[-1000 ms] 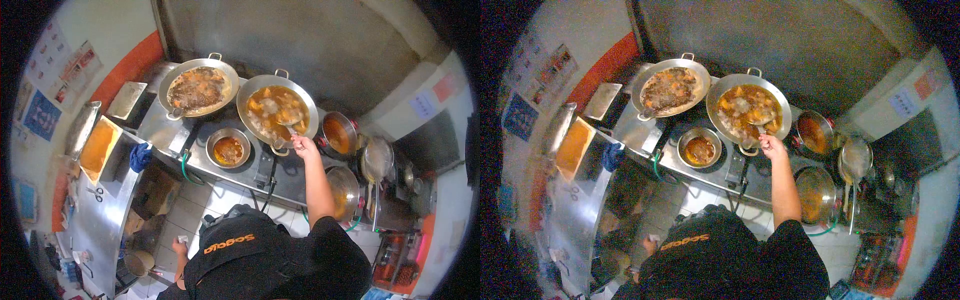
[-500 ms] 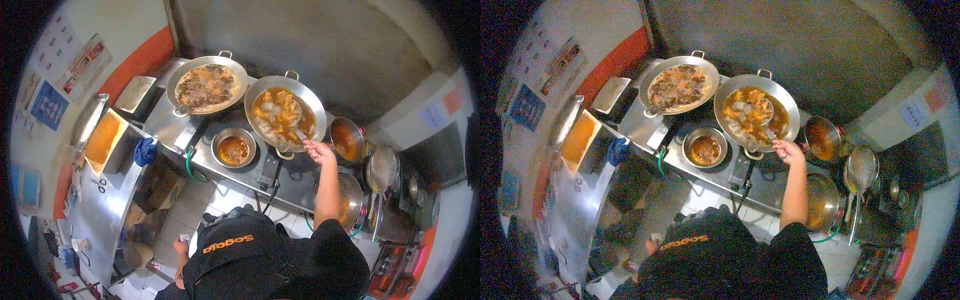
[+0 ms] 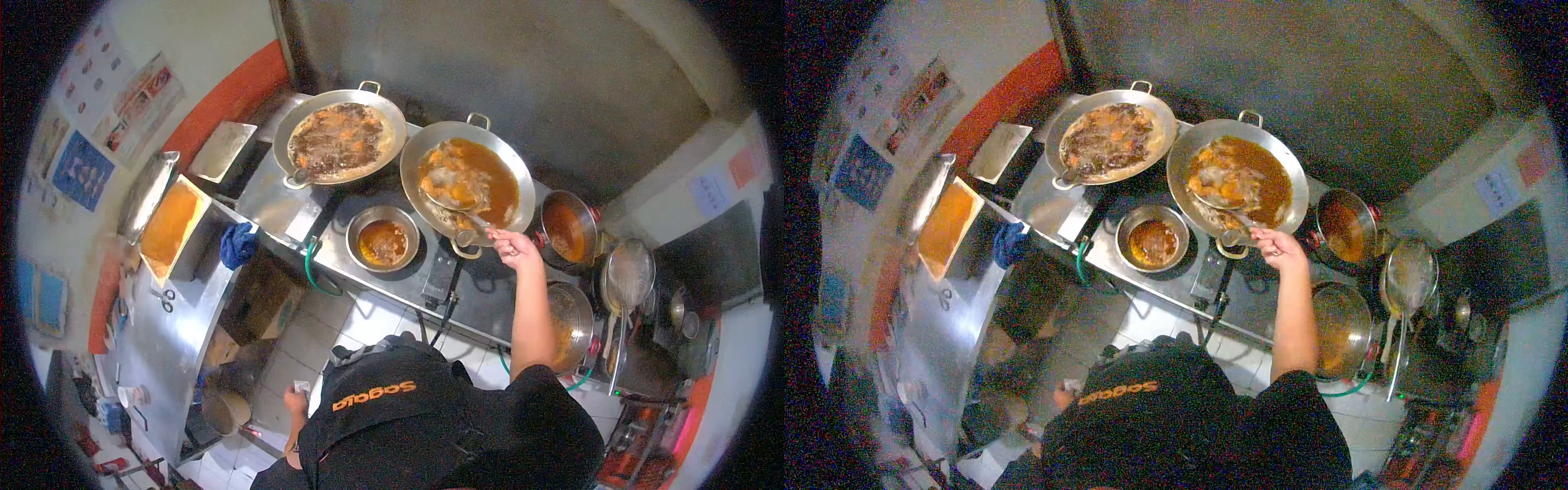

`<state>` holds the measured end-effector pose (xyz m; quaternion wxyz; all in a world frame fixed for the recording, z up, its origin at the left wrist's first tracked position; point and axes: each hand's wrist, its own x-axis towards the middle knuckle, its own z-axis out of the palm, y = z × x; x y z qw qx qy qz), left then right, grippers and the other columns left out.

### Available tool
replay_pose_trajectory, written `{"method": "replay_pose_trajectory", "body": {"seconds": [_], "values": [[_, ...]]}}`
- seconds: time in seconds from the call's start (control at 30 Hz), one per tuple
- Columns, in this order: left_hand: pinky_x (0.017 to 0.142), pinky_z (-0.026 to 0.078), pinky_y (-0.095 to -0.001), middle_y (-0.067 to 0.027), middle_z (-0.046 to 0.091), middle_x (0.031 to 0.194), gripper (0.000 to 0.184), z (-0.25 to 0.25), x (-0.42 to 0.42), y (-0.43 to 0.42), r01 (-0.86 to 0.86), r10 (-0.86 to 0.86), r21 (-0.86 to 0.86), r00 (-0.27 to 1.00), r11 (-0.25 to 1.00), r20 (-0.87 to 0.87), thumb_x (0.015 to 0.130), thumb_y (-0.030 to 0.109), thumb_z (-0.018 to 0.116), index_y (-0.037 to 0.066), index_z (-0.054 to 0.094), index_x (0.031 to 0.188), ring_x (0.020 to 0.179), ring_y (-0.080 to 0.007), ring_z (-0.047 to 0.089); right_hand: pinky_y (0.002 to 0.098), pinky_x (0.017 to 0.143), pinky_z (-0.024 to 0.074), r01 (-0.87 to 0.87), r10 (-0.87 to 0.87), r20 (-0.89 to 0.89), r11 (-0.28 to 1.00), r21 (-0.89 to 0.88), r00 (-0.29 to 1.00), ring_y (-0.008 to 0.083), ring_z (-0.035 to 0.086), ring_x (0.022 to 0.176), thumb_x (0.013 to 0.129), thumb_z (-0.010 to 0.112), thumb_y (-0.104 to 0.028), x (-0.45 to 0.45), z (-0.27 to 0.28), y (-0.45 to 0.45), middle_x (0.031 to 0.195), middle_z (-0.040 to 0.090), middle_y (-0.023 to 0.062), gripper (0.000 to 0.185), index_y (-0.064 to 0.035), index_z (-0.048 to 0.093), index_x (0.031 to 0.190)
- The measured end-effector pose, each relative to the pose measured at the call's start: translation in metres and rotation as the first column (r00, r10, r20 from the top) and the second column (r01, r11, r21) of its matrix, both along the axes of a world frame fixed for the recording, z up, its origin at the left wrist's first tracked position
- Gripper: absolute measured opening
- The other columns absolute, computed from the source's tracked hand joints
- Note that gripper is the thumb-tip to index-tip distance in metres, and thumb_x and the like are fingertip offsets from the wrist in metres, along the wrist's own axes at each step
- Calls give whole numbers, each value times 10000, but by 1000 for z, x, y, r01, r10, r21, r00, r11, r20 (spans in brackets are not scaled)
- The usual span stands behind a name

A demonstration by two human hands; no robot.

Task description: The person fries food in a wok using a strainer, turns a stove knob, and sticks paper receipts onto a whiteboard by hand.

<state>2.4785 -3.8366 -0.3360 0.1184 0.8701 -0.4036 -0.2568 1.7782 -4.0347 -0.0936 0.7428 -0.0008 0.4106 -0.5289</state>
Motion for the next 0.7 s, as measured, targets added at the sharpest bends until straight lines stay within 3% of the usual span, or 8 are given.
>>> {"method": "replay_pose_trajectory", "body": {"seconds": [0.1,0.17,0.27,0.37,0.47,0.57,0.67,0.7], "values": [[692,490,-387,-189,647,803,209,-1,0,-6,2,-2,-2,1000,1000,-3,668,78,702,-18,609,828,760,-287,637,145,314,285,8,-3,96,999,-45,995,40,388,440,817,514,58,19,11,-12,761,511,73,161,45,473,972],[681,490,-387,-195,642,789,208,-3,1,-11,15,-15,-15,999,1000,-51,666,74,694,-30,603,822,744,-280,634,147,312,285,65,-62,59,997,-41,996,45,393,443,819,515,52,24,-1,-24,760,511,79,157,48,472,970],[665,490,-392,-195,640,774,199,-13,9,-7,137,-151,-167,985,976,-78,665,47,672,-46,600,825,720,-270,627,151,309,277,128,-127,36,991,-26,991,46,384,436,821,528,33,26,-21,-40,770,521,76,157,35,479,970],[664,491,-398,-203,644,787,208,-43,15,4,-5,-27,-206,988,978,-151,658,35,659,-48,611,843,733,-279,636,149,309,265,133,-135,-28,989,-60,990,45,360,425,831,532,12,25,-31,-46,771,527,63,136,16,490,960],[671,493,-393,-222,647,811,245,-57,36,4,169,-190,-147,971,975,-145,647,47,664,-53,622,867,760,-301,647,144,321,277,143,-147,-55,987,-76,988,40,377,449,821,539,32,25,-22,-46,739,519,70,155,17,491,968],[686,495,-400,-245,642,832,290,-11,21,5,107,-139,-158,968,982,-209,628,77,679,-51,631,884,783,-331,649,150,320,273,191,-194,-96,981,-42,976,42,365,436,820,549,17,24,-18,-48,734,523,66,160,0,494,969],[695,494,-409,-243,642,830,303,-15,24,0,138,-139,-27,990,990,-24,624,95,689,-45,632,887,784,-354,643,157,315,269,146,-152,-99,987,-59,984,47,353,419,821,531,4,22,-20,-50,753,527,71,183,-11,482,997],[705,492,-413,-237,641,828,301,-17,23,6,85,-97,-122,991,989,-93,632,106,690,-42,631,887,794,-366,638,160,310,263,154,-160,-118,986,-57,980,49,346,414,821,518,1,20,-17,-51,761,529,71,191,-23,471,1004]]}}
